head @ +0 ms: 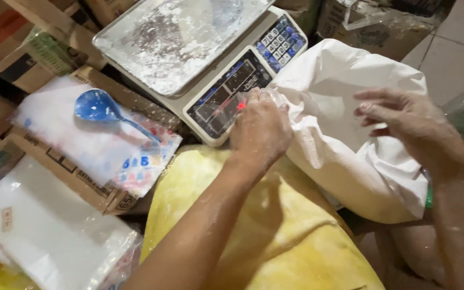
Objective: The person scoops white powder from a large sack into small plastic bags using a blue scoop, places each bag on a digital scale to measure the weight, and ties the bags after reaching the target weight. The process is repeated multiple times in a cluttered storage area.
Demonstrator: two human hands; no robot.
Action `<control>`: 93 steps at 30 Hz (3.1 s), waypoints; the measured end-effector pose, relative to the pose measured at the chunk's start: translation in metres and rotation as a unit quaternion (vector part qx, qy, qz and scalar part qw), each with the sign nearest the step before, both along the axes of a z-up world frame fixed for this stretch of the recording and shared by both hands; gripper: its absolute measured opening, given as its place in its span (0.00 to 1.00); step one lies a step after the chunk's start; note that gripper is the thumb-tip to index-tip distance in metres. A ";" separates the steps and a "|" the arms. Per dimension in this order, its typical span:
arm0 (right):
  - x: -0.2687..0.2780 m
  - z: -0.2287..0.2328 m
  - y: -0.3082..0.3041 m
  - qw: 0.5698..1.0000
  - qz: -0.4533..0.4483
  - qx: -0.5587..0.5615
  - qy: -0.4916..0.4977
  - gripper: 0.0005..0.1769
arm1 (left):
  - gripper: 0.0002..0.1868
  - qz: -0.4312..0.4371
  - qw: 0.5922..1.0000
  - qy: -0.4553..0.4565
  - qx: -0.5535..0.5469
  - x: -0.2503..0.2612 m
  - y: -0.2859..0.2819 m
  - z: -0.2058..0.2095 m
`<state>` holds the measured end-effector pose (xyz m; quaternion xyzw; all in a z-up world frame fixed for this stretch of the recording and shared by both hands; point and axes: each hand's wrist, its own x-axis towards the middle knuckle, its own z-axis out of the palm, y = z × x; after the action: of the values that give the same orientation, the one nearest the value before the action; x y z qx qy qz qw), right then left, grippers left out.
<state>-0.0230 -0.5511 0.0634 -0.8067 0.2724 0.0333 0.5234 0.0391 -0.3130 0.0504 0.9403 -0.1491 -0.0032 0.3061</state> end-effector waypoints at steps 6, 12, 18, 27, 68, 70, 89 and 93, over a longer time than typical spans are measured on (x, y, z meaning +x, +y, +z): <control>0.029 -0.079 -0.044 0.997 0.037 0.069 0.028 0.29 | 0.55 0.036 0.994 0.096 0.022 0.006 -0.037 -0.011; 0.093 -0.134 -0.074 0.867 -0.132 0.480 -0.010 0.59 | 0.63 0.048 0.985 0.166 0.025 0.009 -0.045 -0.022; 0.148 -0.164 -0.080 0.775 -0.203 0.595 -0.070 0.71 | 0.57 0.074 0.979 0.185 -0.045 0.006 -0.043 -0.043; 0.196 -0.219 -0.129 0.763 -0.173 0.603 -0.158 0.30 | 0.64 0.081 0.961 0.230 -0.128 0.028 -0.037 -0.054; 0.065 -0.115 -0.074 0.883 0.305 -0.144 0.325 0.34 | 0.52 0.080 0.967 0.180 -0.165 0.007 -0.019 -0.024; 0.067 -0.126 -0.079 0.864 0.331 -0.166 0.340 0.34 | 0.48 0.084 0.965 0.182 -0.170 0.006 -0.021 -0.028; 0.088 -0.173 0.014 0.726 0.520 -0.323 0.313 0.37 | 0.53 0.075 0.969 0.171 -0.160 0.005 -0.025 -0.046; 0.077 -0.176 0.022 0.714 0.524 -0.346 0.309 0.38 | 0.52 0.065 0.970 0.150 -0.178 0.004 -0.027 -0.049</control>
<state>0.0545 -0.5296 -0.1128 -0.8898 -0.0551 0.4530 -0.0068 0.0434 -0.3404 0.0019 0.8673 -0.0383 -0.0977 0.4865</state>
